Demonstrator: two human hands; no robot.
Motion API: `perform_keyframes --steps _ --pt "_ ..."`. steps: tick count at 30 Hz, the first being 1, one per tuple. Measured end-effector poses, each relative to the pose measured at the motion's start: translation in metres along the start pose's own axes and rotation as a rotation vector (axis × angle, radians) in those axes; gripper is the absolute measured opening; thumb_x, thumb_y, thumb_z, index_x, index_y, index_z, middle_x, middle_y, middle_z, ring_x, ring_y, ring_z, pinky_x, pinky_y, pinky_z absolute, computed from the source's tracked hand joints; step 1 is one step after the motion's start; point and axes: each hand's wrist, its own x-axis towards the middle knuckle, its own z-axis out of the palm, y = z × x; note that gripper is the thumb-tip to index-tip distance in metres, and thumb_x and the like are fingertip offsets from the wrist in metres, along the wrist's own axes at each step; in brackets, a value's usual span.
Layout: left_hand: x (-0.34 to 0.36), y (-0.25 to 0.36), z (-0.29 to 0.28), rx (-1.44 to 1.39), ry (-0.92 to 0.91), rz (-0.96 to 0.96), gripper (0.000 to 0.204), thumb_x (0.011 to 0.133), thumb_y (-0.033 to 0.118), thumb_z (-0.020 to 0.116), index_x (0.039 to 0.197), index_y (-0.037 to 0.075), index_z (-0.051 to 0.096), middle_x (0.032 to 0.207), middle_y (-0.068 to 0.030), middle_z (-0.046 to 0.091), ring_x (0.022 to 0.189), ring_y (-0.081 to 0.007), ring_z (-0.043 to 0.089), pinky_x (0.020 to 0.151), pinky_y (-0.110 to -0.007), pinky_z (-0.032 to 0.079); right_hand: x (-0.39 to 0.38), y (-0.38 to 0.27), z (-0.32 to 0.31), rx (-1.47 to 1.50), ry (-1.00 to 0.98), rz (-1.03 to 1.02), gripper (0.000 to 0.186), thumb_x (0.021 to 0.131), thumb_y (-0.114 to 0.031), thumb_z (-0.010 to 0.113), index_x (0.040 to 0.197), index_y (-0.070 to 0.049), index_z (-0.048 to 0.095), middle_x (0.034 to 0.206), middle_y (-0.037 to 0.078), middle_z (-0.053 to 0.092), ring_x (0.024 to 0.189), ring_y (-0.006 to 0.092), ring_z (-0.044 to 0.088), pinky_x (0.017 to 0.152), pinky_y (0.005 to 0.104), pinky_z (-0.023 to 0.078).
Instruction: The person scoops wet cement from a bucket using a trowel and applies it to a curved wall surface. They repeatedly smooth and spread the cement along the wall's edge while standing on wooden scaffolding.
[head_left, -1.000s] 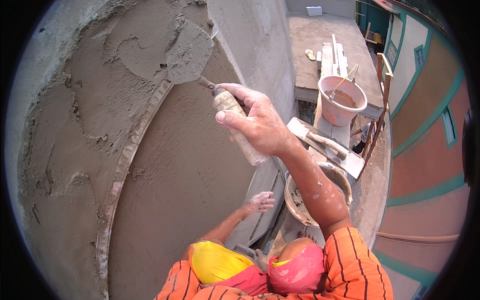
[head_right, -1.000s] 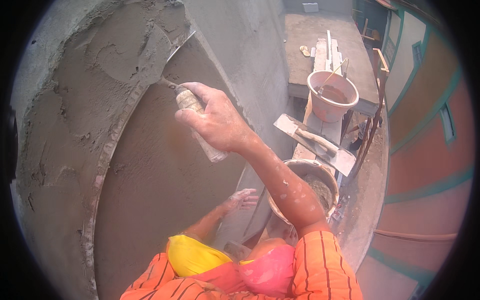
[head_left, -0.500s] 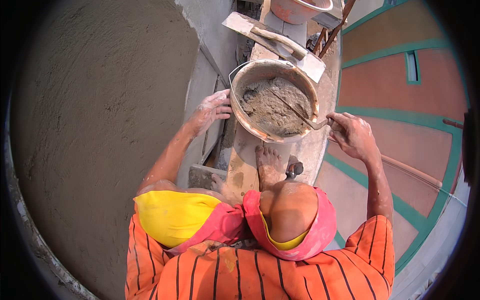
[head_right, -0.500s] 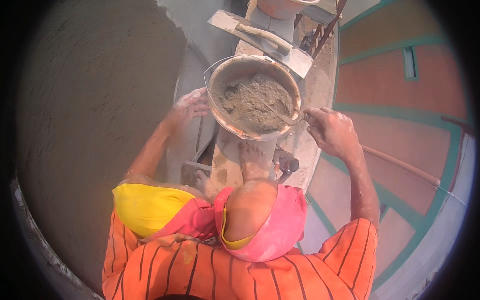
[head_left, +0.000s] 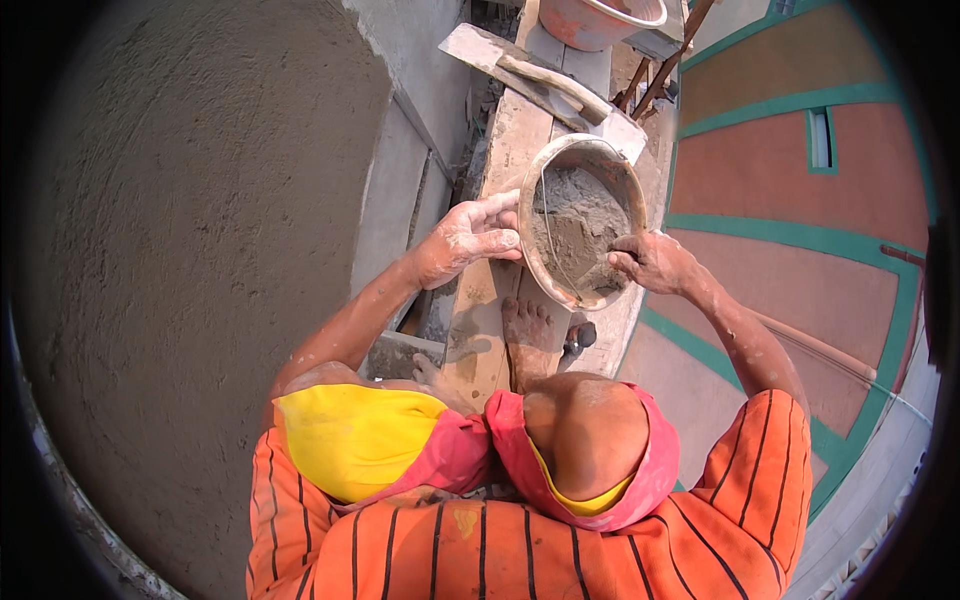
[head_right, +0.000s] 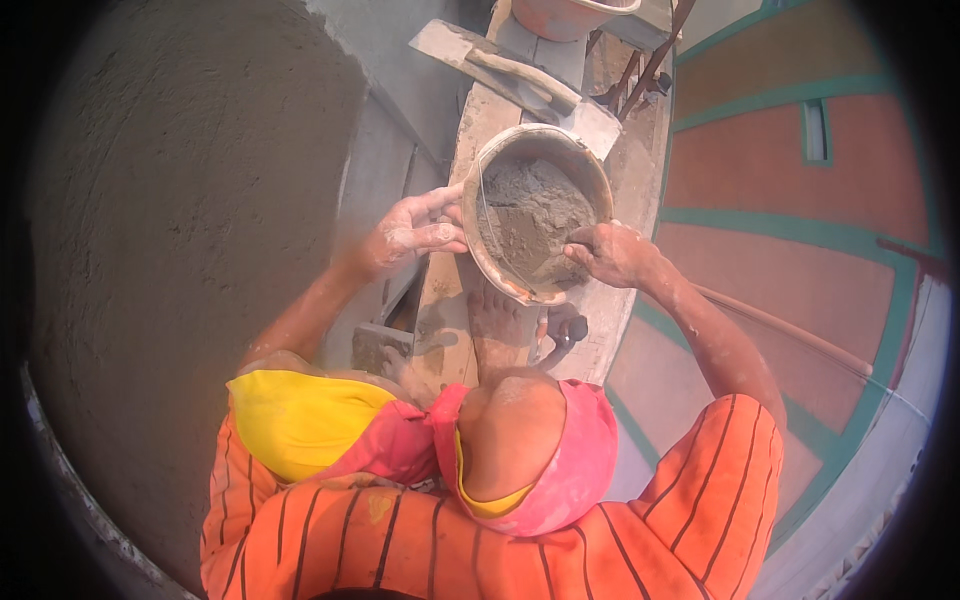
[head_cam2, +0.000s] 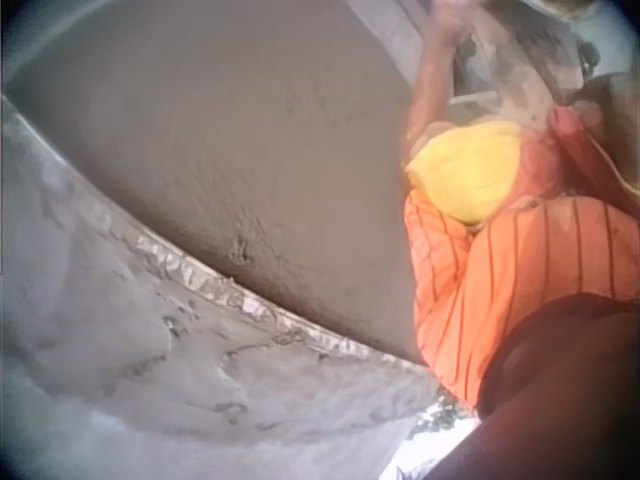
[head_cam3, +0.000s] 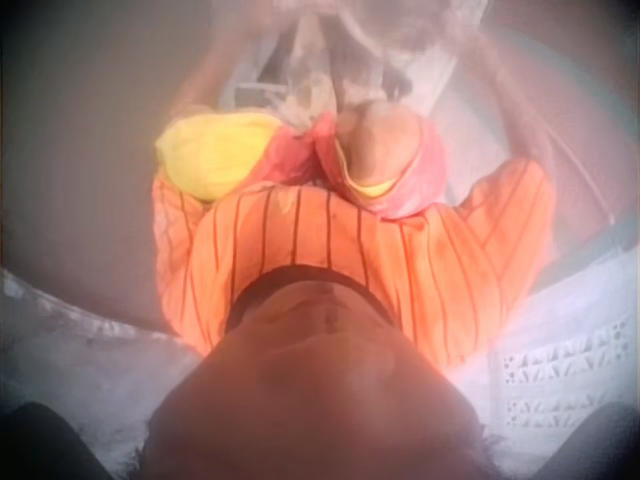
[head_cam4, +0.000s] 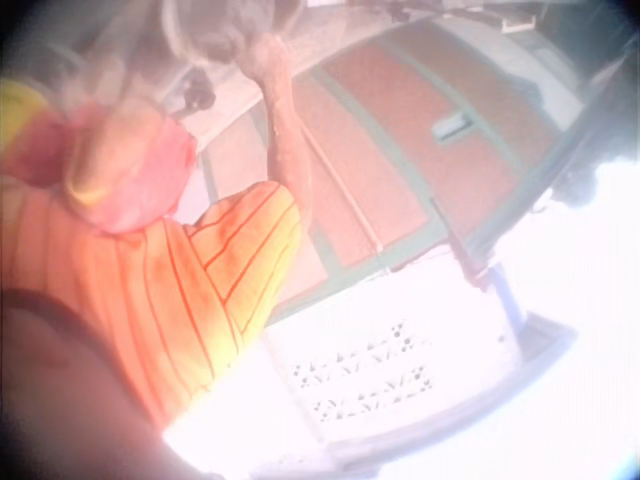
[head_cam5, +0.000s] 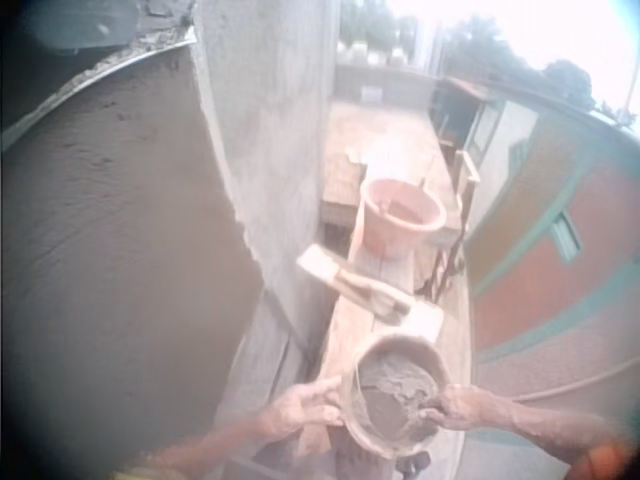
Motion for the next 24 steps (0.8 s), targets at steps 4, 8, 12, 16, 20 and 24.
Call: perform_keyframes --steps 4,8,12,16,20,24 --pt "-0.006 0.003 0.002 -0.032 -0.034 -0.043 0.076 0.090 0.023 0.065 0.149 -0.004 0.025 0.117 -0.0099 0.056 0.106 -0.0160 0.060 0.097 -0.031 0.049 -0.014 0.025 0.031 0.538 -0.112 0.017 0.044 0.098 -0.041 0.050 0.085 -0.001 0.063 0.069 0.007 0.059 0.062 0.0197 0.057 0.058 0.0349 0.051" --pt "-0.008 0.005 -0.004 -0.032 -0.037 -0.043 0.081 0.089 0.026 0.067 0.150 -0.003 0.023 0.117 -0.0106 0.056 0.108 -0.0161 0.060 0.097 -0.030 0.049 -0.027 0.045 0.072 0.958 0.013 0.035 0.039 0.098 -0.040 0.055 0.091 -0.002 0.064 0.071 0.000 0.055 0.062 0.0086 0.052 0.054 0.0272 0.046" --pt "-0.014 -0.004 -0.018 -0.037 0.012 -0.037 0.083 0.088 0.028 0.067 0.151 -0.002 0.022 0.116 -0.0097 0.056 0.108 -0.0156 0.059 0.097 -0.029 0.050 -0.027 0.042 0.078 1.122 0.079 -0.040 0.037 0.097 -0.038 0.057 0.103 -0.002 0.064 0.076 -0.001 0.057 0.064 0.0070 0.050 0.056 0.0245 0.043" --pt "-0.029 -0.010 -0.032 -0.066 0.078 -0.027 0.080 0.089 0.027 0.066 0.151 0.001 0.023 0.114 -0.0076 0.056 0.107 -0.0152 0.059 0.097 -0.030 0.049 -0.022 0.026 0.077 1.221 0.176 -0.140 0.038 0.096 -0.037 0.056 0.106 -0.001 0.063 0.075 -0.001 0.054 0.065 0.0079 0.047 0.057 0.0260 0.041" --pt "-0.035 -0.017 -0.045 -0.085 0.111 -0.072 0.078 0.093 0.029 0.063 0.153 0.005 0.020 0.132 -0.0078 0.053 0.112 -0.0152 0.057 0.099 -0.033 0.046 -0.001 -0.040 0.034 1.297 0.319 -0.327 0.034 0.079 -0.014 0.054 0.108 0.002 0.059 0.084 0.005 0.058 0.067 0.0110 0.050 0.060 0.0260 0.043" --pt "-0.050 -0.028 -0.058 -0.041 0.168 -0.111 0.080 0.094 0.033 0.061 0.153 0.004 0.016 0.135 -0.0113 0.051 0.114 -0.0178 0.057 0.102 -0.038 0.043 0.044 -0.128 -0.027 1.278 0.435 -0.593 0.046 0.073 -0.010 0.051 0.117 0.005 0.057 0.089 0.006 0.061 0.075 0.0131 0.057 0.067 0.0272 0.048"
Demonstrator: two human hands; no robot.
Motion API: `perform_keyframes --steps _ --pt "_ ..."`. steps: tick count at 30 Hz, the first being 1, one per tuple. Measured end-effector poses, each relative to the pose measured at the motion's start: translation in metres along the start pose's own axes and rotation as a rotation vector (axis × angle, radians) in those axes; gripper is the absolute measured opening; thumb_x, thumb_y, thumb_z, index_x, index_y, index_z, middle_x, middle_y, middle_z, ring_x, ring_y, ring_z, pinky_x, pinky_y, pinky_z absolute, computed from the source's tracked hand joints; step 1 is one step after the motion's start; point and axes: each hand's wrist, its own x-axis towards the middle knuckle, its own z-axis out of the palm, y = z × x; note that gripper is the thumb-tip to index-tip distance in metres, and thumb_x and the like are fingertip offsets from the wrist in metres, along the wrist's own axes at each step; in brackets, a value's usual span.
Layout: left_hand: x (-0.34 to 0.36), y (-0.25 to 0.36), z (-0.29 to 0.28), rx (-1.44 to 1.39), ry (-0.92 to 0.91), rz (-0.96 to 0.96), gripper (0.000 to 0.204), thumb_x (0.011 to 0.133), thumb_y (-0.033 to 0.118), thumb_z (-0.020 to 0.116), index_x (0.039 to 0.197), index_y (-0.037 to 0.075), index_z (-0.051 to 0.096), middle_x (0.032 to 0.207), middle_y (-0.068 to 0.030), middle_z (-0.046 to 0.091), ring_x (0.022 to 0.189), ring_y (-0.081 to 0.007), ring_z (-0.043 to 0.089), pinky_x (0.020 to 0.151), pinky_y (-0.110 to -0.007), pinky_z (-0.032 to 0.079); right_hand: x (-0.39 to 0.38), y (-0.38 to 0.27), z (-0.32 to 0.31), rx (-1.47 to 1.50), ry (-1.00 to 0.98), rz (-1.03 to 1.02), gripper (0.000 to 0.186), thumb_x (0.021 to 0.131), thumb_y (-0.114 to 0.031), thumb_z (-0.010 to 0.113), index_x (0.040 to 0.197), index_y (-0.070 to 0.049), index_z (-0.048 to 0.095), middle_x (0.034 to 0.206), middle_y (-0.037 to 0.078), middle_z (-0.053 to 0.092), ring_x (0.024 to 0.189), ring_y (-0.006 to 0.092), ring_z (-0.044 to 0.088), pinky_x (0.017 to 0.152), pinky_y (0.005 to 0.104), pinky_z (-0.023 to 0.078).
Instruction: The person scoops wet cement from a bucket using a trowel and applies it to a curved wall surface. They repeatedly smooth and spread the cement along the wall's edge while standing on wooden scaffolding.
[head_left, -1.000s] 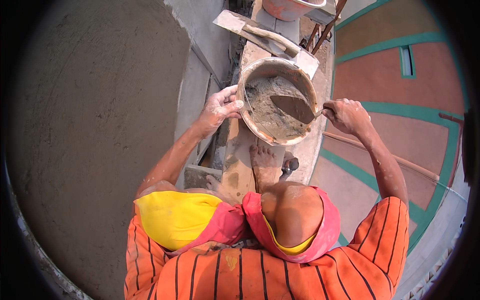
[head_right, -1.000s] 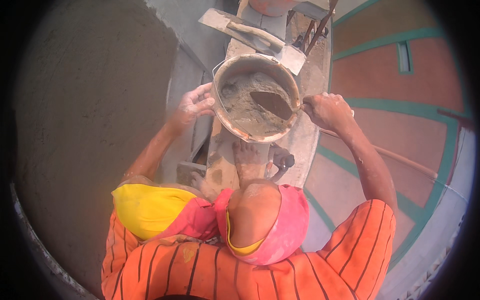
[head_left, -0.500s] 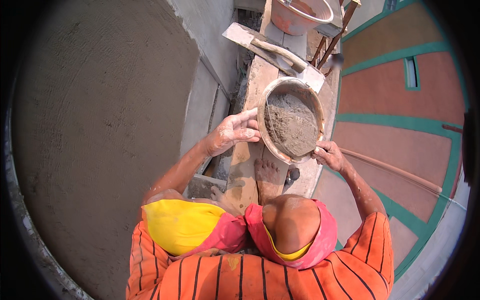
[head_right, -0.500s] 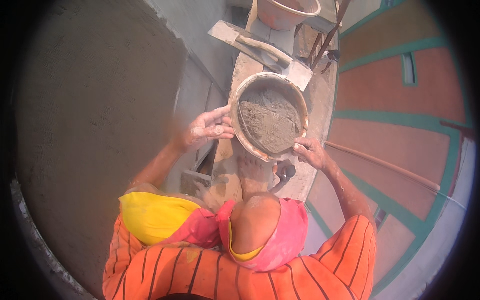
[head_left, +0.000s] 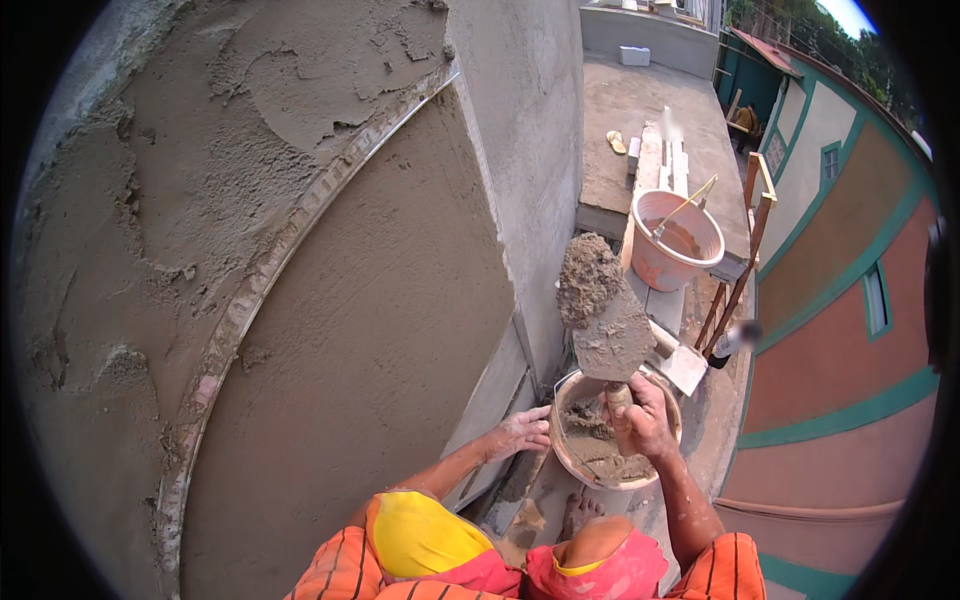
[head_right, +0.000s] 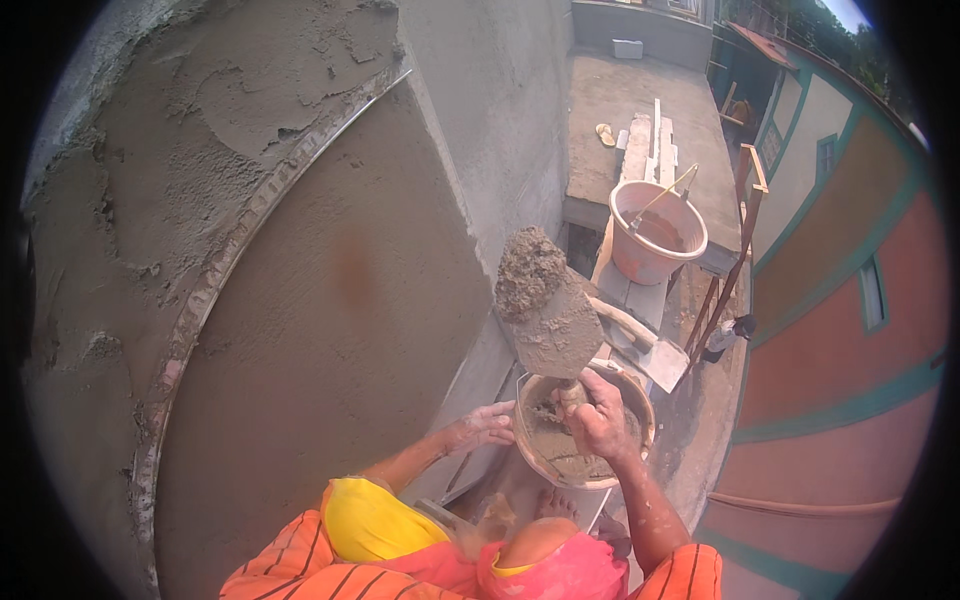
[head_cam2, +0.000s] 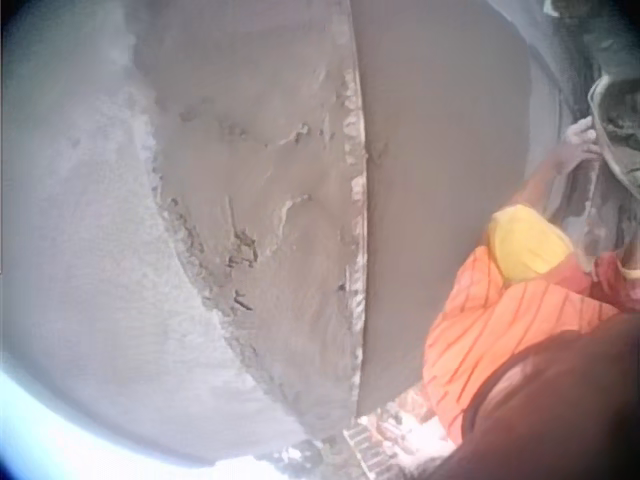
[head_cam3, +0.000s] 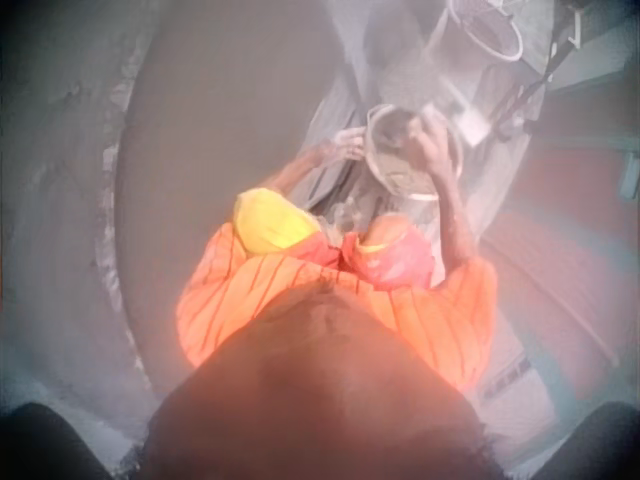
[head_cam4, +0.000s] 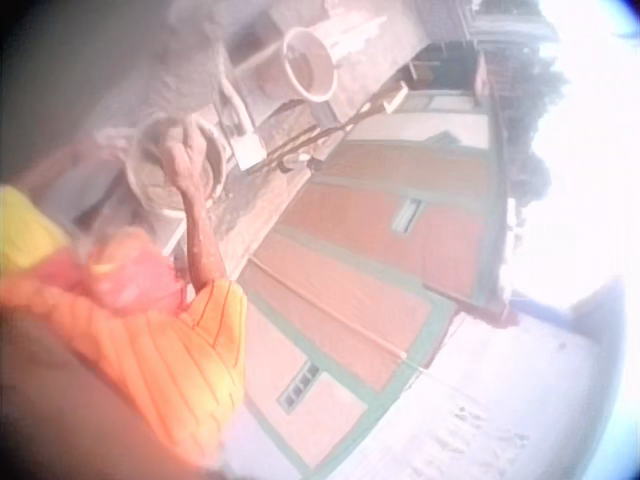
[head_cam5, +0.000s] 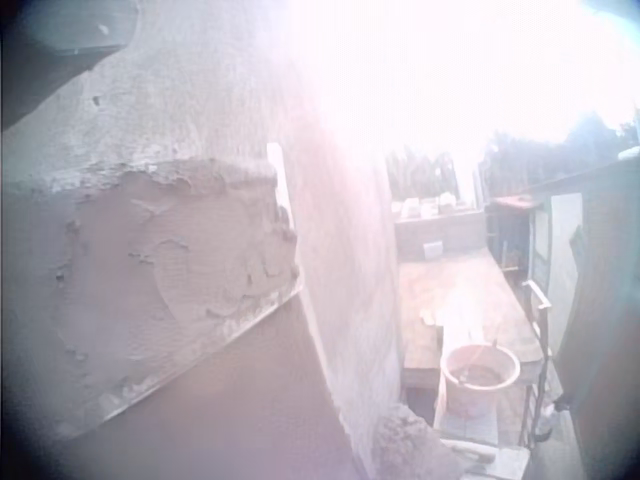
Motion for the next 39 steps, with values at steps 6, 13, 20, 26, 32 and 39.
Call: perform_keyframes --steps 6,13,20,26,32,39 --pt "-0.015 -0.024 -0.027 -0.047 0.065 -0.021 0.088 0.091 0.041 0.064 0.153 0.004 0.015 0.136 -0.0120 0.050 0.119 -0.0217 0.055 0.102 -0.040 0.043 0.111 -0.102 0.079 0.141 -0.031 -0.338 0.059 0.085 -0.006 0.057 0.141 0.004 0.039 0.111 0.015 0.061 0.085 0.0149 0.062 0.071 0.0299 0.057" --pt "-0.039 -0.030 -0.026 -0.058 0.047 0.045 0.087 0.089 0.045 0.065 0.153 0.008 0.019 0.136 -0.0131 0.048 0.121 -0.0242 0.053 0.103 -0.043 0.041 0.210 -0.209 0.142 -0.621 0.526 -0.864 0.052 0.085 -0.007 0.057 0.133 0.007 0.044 0.110 0.027 0.055 0.093 0.0347 0.063 0.077 0.0429 0.054" --pt "-0.056 -0.021 -0.021 -0.043 0.110 0.058 0.088 0.088 0.046 0.066 0.153 0.009 0.019 0.134 -0.0120 0.049 0.119 -0.0241 0.053 0.104 -0.044 0.040 0.237 -0.198 0.211 -0.849 0.505 -0.807 0.054 0.083 -0.006 0.058 0.132 0.012 0.043 0.109 0.031 0.052 0.090 0.0439 0.063 0.079 0.0476 0.054" --pt "-0.054 -0.021 -0.017 -0.005 0.130 0.016 0.089 0.088 0.046 0.066 0.153 0.008 0.018 0.136 -0.0130 0.046 0.120 -0.0242 0.053 0.104 -0.044 0.040 0.204 -0.204 0.224 -0.795 0.394 -0.902 0.052 0.081 0.001 0.058 0.129 0.014 0.042 0.107 0.033 0.050 0.091 0.0437 0.062 0.073 0.0459 0.056" --pt "-0.041 -0.007 -0.011 0.021 0.149 -0.036 0.084 0.091 0.041 0.062 0.153 0.007 0.018 0.141 -0.0170 0.044 0.126 -0.0277 0.050 0.106 -0.045 0.039 0.172 -0.191 0.202 -0.636 0.242 -0.933 0.057 0.086 -0.010 0.063 0.137 0.006 0.043 0.105 0.021 0.057 0.083 0.0298 0.064 0.073 0.0393 0.055" --pt "-0.052 -0.039 -0.040 -0.105 0.113 0.001 0.075 0.093 0.034 0.060 0.152 0.007 0.021 0.137 -0.0152 0.048 0.124 -0.0261 0.051 0.104 -0.044 0.040 0.061 -0.137 0.077 0.207 -0.426 -0.227 0.063 0.082 -0.018 0.069 0.138 0.000 0.047 0.103 0.009 0.064 0.085 0.0077 0.058 0.074 0.0246 0.049"
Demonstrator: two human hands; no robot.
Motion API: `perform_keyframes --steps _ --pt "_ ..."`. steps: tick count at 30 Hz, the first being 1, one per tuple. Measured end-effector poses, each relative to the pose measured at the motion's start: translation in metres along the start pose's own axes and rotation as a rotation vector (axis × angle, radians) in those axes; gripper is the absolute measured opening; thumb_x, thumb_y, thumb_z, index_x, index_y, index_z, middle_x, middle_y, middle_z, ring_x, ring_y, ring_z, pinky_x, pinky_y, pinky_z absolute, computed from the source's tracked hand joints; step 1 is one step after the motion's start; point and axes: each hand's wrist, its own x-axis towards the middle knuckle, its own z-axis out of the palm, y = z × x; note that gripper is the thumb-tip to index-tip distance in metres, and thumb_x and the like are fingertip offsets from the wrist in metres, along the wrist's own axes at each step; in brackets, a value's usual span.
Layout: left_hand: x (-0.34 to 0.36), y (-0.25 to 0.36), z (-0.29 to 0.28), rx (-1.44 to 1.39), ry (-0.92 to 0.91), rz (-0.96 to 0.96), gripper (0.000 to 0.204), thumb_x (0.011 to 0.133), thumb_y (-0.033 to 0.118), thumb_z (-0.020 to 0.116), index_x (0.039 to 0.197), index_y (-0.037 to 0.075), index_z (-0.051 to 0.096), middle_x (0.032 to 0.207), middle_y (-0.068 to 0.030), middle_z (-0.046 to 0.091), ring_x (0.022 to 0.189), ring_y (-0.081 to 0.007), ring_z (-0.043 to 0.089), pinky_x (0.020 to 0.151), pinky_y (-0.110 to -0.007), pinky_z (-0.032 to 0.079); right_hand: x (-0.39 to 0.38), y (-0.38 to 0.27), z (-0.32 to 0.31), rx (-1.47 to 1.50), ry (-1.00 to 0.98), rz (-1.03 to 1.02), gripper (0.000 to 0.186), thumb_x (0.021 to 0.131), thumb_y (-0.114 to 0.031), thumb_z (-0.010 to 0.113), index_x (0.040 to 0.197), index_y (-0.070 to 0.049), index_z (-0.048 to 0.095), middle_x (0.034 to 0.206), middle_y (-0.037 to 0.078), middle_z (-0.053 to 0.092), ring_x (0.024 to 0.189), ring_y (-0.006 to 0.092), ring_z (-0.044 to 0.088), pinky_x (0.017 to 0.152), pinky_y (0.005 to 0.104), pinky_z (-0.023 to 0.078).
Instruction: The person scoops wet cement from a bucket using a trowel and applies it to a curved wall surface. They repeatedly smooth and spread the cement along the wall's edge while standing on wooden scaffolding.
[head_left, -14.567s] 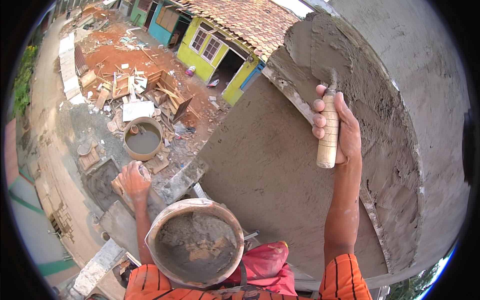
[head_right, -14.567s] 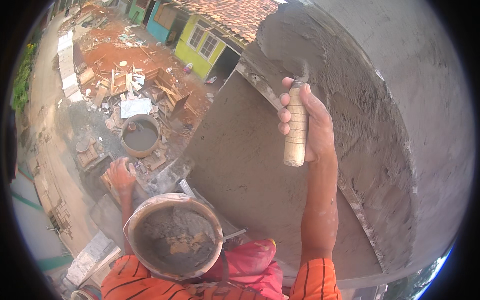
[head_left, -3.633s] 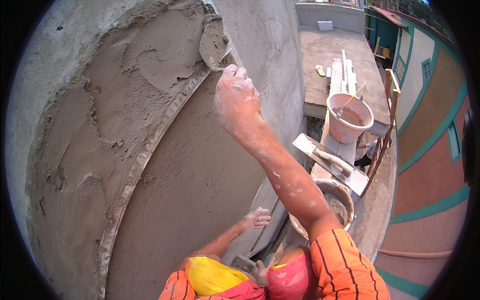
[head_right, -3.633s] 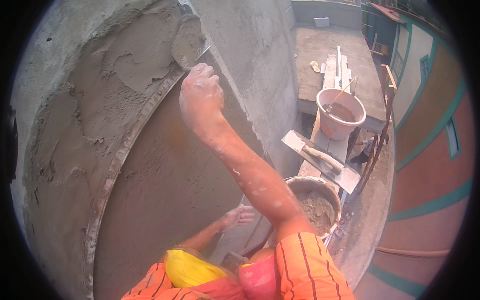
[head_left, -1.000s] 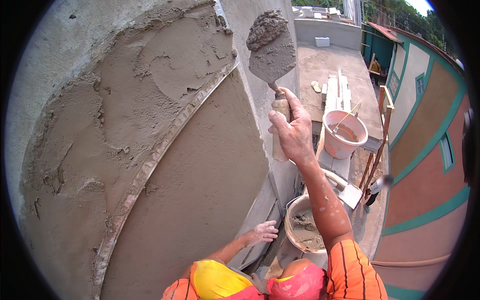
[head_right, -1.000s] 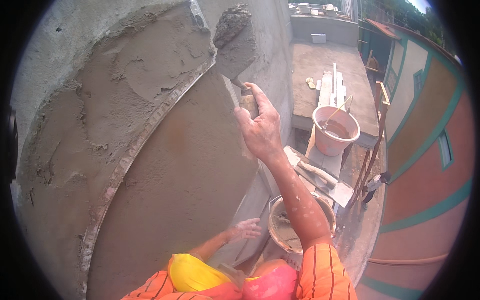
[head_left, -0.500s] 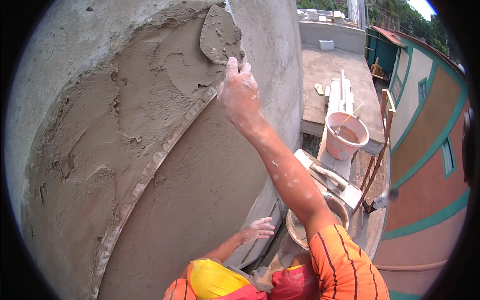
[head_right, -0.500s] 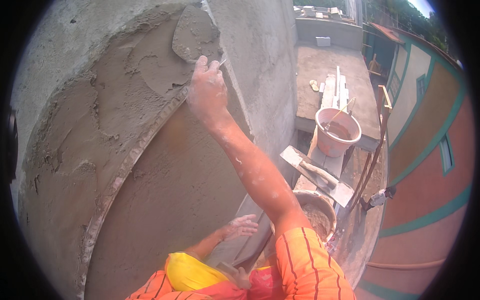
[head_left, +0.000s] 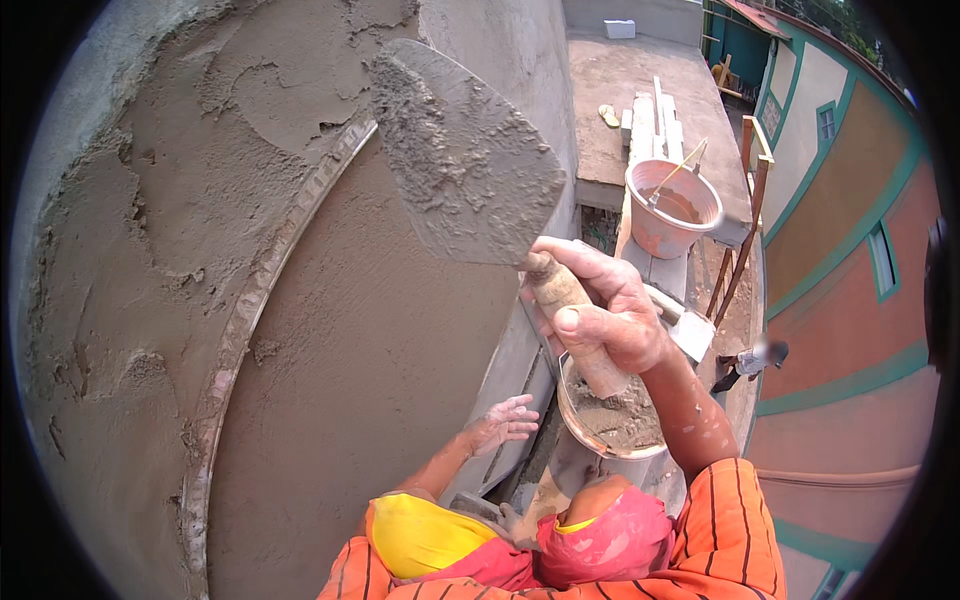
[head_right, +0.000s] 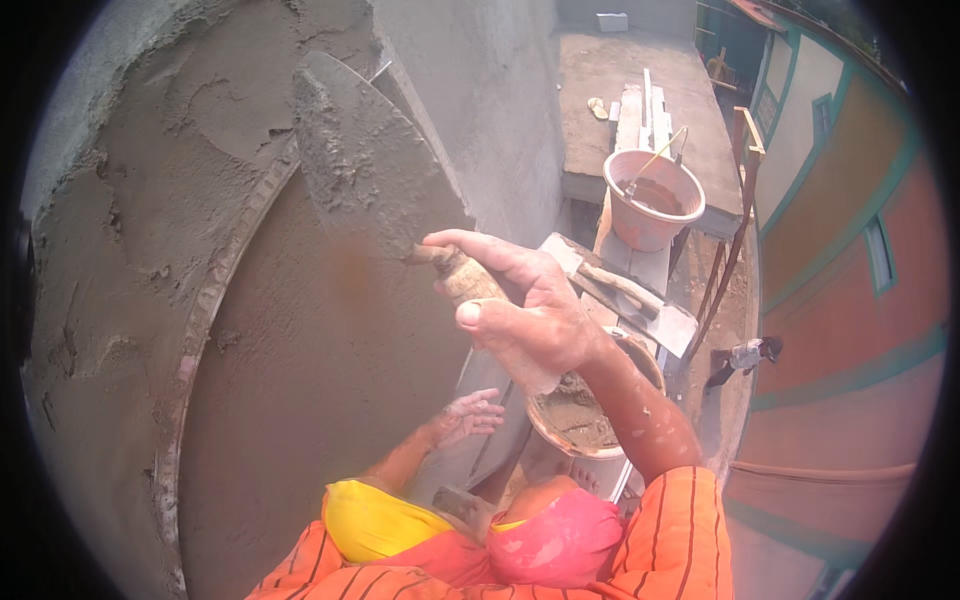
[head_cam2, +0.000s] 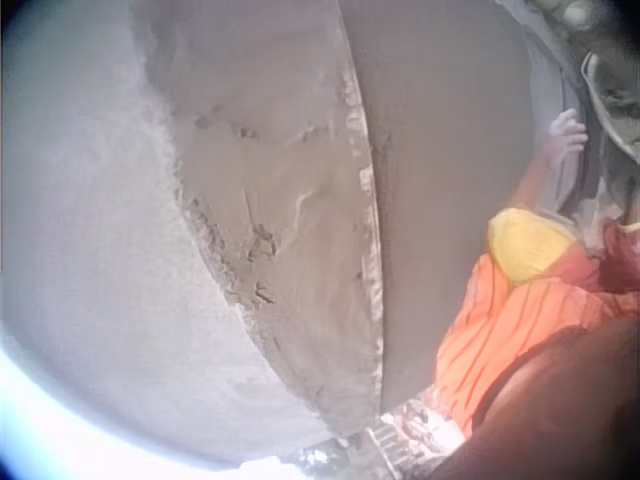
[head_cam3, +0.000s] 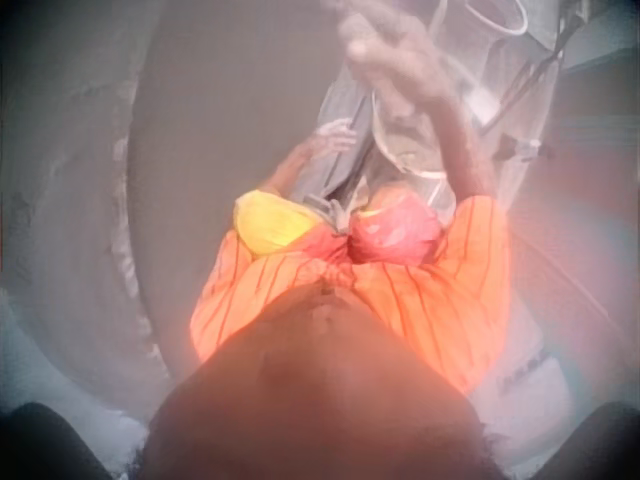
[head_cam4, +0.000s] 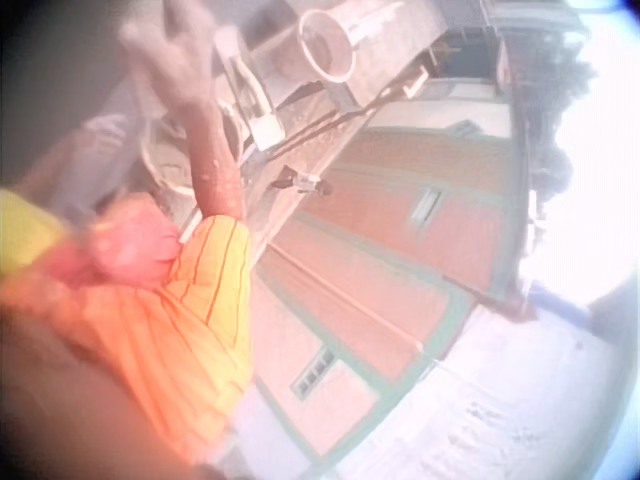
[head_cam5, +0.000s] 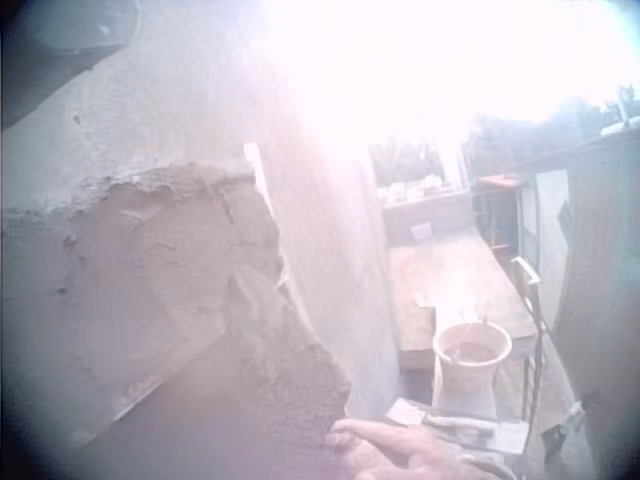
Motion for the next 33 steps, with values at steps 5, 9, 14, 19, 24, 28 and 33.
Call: perform_keyframes --steps 5,9,14,19,24,28,33 --pt "0.017 0.011 0.016 0.018 0.030 -0.050 0.072 0.093 0.030 0.060 0.149 0.003 0.025 0.132 -0.0160 0.052 0.119 -0.0252 0.055 0.101 -0.040 0.043 -0.204 0.032 -0.097 -0.214 0.219 0.524 0.039 0.093 -0.028 0.063 0.113 0.006 0.064 0.087 0.007 0.064 0.078 0.0141 0.061 0.069 0.0295 0.050" --pt "0.023 0.023 0.030 0.077 0.018 -0.030 0.080 0.090 0.038 0.064 0.149 0.001 0.025 0.132 -0.0139 0.052 0.114 -0.0217 0.057 0.098 -0.035 0.047 -0.245 0.032 -0.091 -1.448 0.229 0.860 0.031 0.091 -0.028 0.060 0.110 -0.004 0.066 0.091 0.013 0.069 0.083 0.0317 0.066 0.074 0.0409 0.050" --pt "0.061 0.040 0.050 0.095 -0.095 0.060 0.078 0.089 0.032 0.064 0.147 -0.003 0.027 0.128 -0.0129 0.054 0.110 -0.0178 0.059 0.097 -0.032 0.047 -0.211 0.014 -0.097 -1.553 0.080 1.028 0.028 0.090 -0.031 0.060 0.098 -0.005 0.066 0.091 0.018 0.068 0.089 0.0378 0.065 0.078 0.0504 0.050" --pt "0.062 0.051 0.080 0.101 -0.182 0.076 0.077 0.088 0.028 0.065 0.148 -0.004 0.028 0.125 -0.0114 0.055 0.110 -0.0168 0.058 0.100 -0.032 0.046 -0.197 0.036 -0.145 -1.590 -0.239 1.172 0.029 0.086 -0.028 0.060 0.085 -0.001 0.069 0.082 0.022 0.068 0.082 0.0394 0.066 0.074 0.0503 0.052" --pt "0.065 0.057 0.107 -0.004 -0.335 -0.002 0.094 0.080 0.025 0.072 0.151 -0.003 0.019 0.135 -0.0157 0.045 0.123 -0.0238 0.050 0.109 -0.037 0.038 -0.218 0.076 -0.162 -1.178 -0.346 1.126 0.034 0.088 -0.031 0.061 0.094 0.002 0.067 0.080 0.023 0.066 0.079 0.0390 0.065 0.072 0.0476 0.050" --pt "0.060 0.059 0.117 -0.076 -0.404 -0.077 0.106 0.072 0.024 0.074 0.154 0.000 0.010 0.139 -0.0176 0.041 0.134 -0.0298 0.041 0.116 -0.041 0.029 -0.258 0.079 -0.159 -0.833 -0.070 1.134 0.034 0.087 -0.029 0.066 0.091 0.004 0.065 0.069 0.016 0.063 0.066 0.0263 0.062 0.062 0.0407 0.048" --pt "0.061 0.059 0.116 -0.079 -0.418 -0.111 0.108 0.071 0.024 0.075 0.154 0.002 0.009 0.141 -0.0176 0.038 0.135 -0.0291 0.040 0.116 -0.042 0.028 -0.317 0.098 -0.146 -0.700 0.201 1.000 0.030 0.081 -0.028 0.073 0.096 -0.003 0.069 0.064 0.001 0.059 0.056 0.0094 0.054 0.053 0.0281 0.045"
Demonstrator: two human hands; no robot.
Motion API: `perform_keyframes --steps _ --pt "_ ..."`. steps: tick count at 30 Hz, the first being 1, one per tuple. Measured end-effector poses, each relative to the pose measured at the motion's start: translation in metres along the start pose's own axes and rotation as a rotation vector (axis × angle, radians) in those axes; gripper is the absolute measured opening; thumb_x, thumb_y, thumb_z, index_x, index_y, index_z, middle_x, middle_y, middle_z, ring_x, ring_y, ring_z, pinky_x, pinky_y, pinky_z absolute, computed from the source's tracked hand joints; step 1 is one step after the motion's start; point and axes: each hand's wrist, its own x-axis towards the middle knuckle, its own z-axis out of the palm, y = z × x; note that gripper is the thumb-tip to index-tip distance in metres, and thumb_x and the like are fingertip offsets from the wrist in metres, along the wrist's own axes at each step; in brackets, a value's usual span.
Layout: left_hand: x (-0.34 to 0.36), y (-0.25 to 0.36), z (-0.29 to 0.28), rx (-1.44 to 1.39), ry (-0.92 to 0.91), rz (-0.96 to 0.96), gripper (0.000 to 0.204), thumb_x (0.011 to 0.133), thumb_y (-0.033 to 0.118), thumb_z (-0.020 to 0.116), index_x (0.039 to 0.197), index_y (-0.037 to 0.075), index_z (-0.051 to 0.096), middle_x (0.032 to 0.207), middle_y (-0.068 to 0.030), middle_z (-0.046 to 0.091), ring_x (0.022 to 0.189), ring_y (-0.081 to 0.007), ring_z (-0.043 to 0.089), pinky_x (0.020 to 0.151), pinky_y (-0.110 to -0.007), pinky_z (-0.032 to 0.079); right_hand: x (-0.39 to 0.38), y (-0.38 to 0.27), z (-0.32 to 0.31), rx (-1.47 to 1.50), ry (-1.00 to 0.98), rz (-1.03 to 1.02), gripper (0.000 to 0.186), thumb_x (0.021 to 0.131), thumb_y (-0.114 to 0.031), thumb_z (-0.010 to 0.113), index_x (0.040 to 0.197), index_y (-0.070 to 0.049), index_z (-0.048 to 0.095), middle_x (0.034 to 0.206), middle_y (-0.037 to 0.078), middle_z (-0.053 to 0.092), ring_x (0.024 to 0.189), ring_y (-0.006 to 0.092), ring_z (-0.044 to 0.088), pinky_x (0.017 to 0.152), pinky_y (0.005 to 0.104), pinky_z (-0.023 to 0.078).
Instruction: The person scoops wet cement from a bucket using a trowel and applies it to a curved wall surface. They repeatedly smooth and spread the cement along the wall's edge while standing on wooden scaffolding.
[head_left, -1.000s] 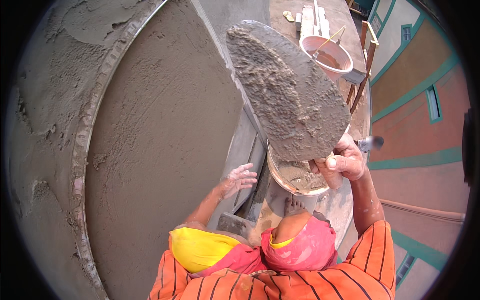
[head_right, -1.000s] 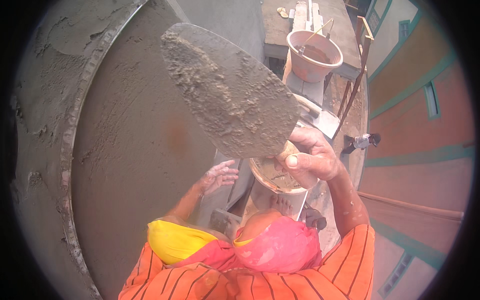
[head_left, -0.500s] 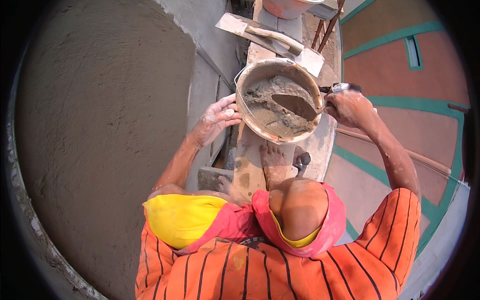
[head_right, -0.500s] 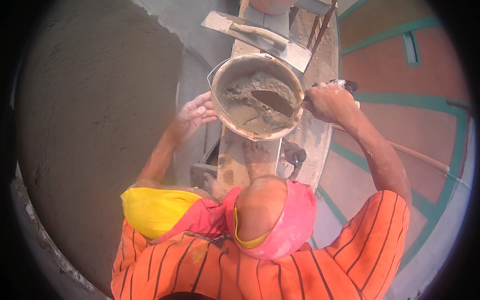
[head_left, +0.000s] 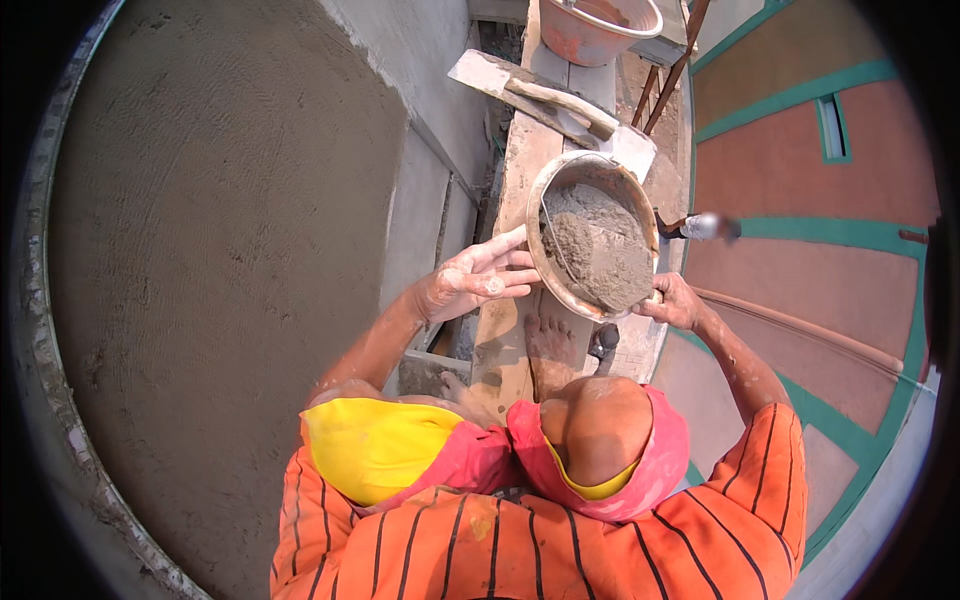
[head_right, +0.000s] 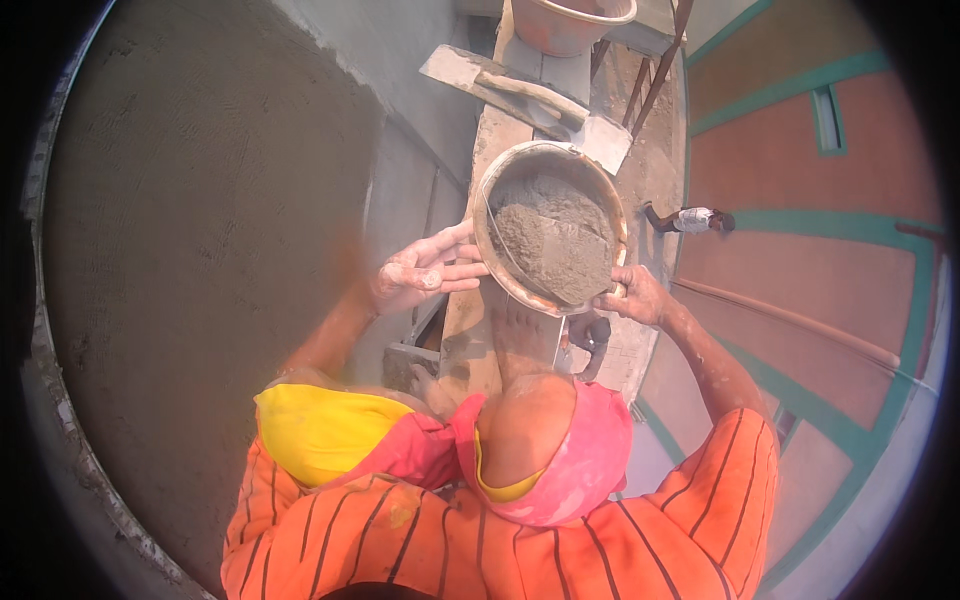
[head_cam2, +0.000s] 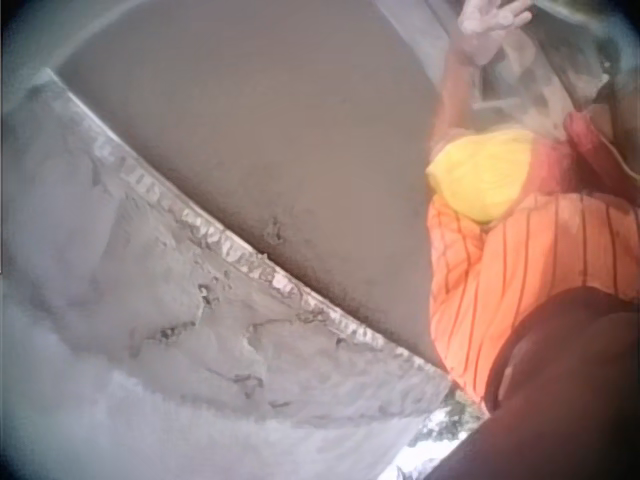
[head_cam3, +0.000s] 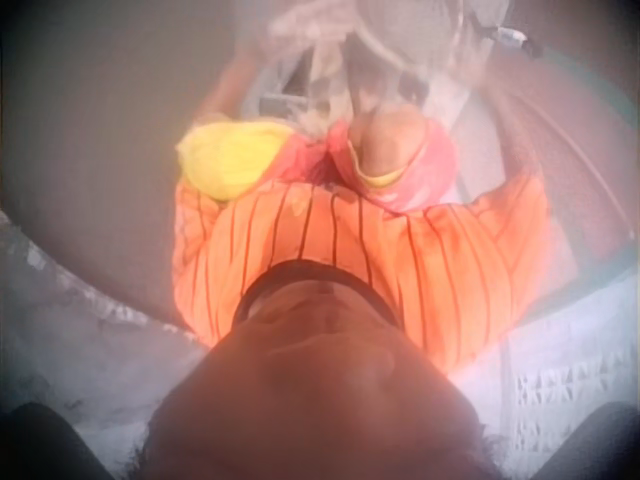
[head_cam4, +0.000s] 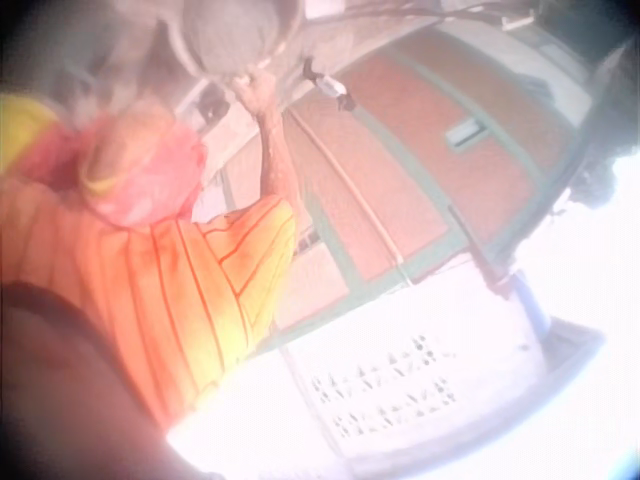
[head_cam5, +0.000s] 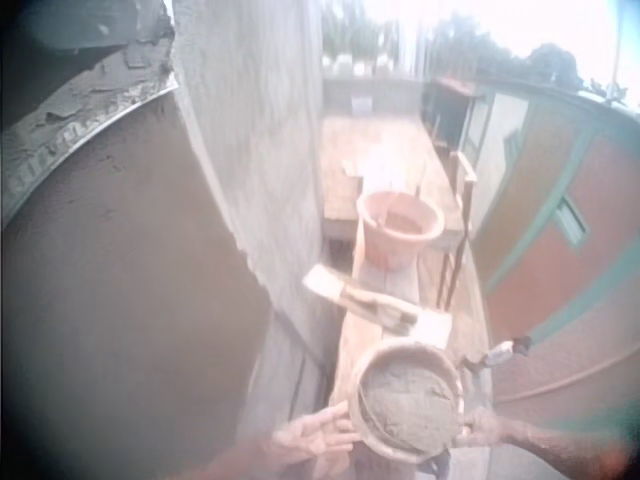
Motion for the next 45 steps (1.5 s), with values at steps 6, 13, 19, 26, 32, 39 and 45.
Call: perform_keyframes --steps 6,13,19,26,32,39,45 --pt "-0.018 -0.007 -0.020 0.000 0.036 0.068 0.103 0.075 0.026 0.072 0.155 0.007 0.010 0.138 -0.0151 0.041 0.131 -0.0261 0.043 0.114 -0.040 0.031 0.004 -0.022 0.010 0.048 0.257 -0.232 0.027 0.079 -0.024 0.069 0.094 -0.003 0.068 0.065 0.001 0.060 0.056 0.0102 0.054 0.054 0.0290 0.046" --pt "-0.047 -0.021 -0.048 -0.008 0.118 0.054 0.087 0.088 0.023 0.066 0.155 0.010 0.013 0.138 -0.0110 0.045 0.127 -0.0217 0.048 0.109 -0.037 0.037 0.055 -0.167 0.022 0.218 0.275 -0.509 0.045 0.065 -0.021 0.053 0.104 0.002 0.055 0.084 0.012 0.058 0.076 0.0230 0.057 0.072 0.0359 0.048" --pt "-0.071 -0.033 -0.069 0.128 0.128 0.115 0.110 0.075 0.062 0.071 0.154 0.010 0.016 0.146 -0.0130 0.041 0.135 -0.0269 0.042 0.113 -0.045 0.031 0.086 -0.313 0.031 0.730 0.009 -0.786 0.051 0.080 -0.012 0.054 0.127 0.002 0.041 0.087 0.006 0.055 0.073 0.0138 0.056 0.063 0.0298 0.050" --pt "-0.102 -0.050 -0.070 0.065 0.262 0.144 0.089 0.088 0.046 0.064 0.154 0.009 0.017 0.146 -0.0144 0.041 0.135 -0.0277 0.042 0.112 -0.046 0.033 0.065 -0.480 -0.005 0.391 0.546 -0.997 0.049 0.089 -0.012 0.057 0.132 0.003 0.038 0.096 0.016 0.060 0.079 0.0213 0.062 0.075 0.0385 0.054" --pt "-0.099 -0.041 -0.062 0.008 0.258 0.145 0.074 0.092 0.030 0.062 0.152 0.012 0.023 0.142 -0.0114 0.045 0.129 -0.0241 0.047 0.107 -0.043 0.039 0.095 -0.574 -0.010 -0.069 0.964 -0.886 0.037 0.086 -0.008 0.057 0.117 0.004 0.042 0.113 0.028 0.055 0.100 0.0434 0.063 0.084 0.0498 0.051" --pt "-0.108 -0.042 -0.055 0.008 0.293 0.164 0.075 0.092 0.032 0.062 0.152 0.011 0.023 0.140 -0.0109 0.046 0.128 -0.0243 0.048 0.106 -0.043 0.039 0.074 -0.598 0.036 -0.077 0.876 -0.983 0.032 0.084 -0.008 0.058 0.108 0.004 0.039 0.108 0.027 0.052 0.094 0.0478 0.062 0.080 0.0522 0.052" --pt "-0.102 -0.035 -0.053 0.043 0.312 0.147 0.078 0.090 0.034 0.064 0.152 0.010 0.023 0.140 -0.0107 0.047 0.127 -0.0241 0.049 0.106 -0.043 0.040 0.061 -0.584 0.034 -0.080 0.879 -1.173 0.039 0.083 -0.007 0.057 0.117 0.004 0.042 0.104 0.024 0.055 0.086 0.0389 0.065 0.072 0.0479 0.053"
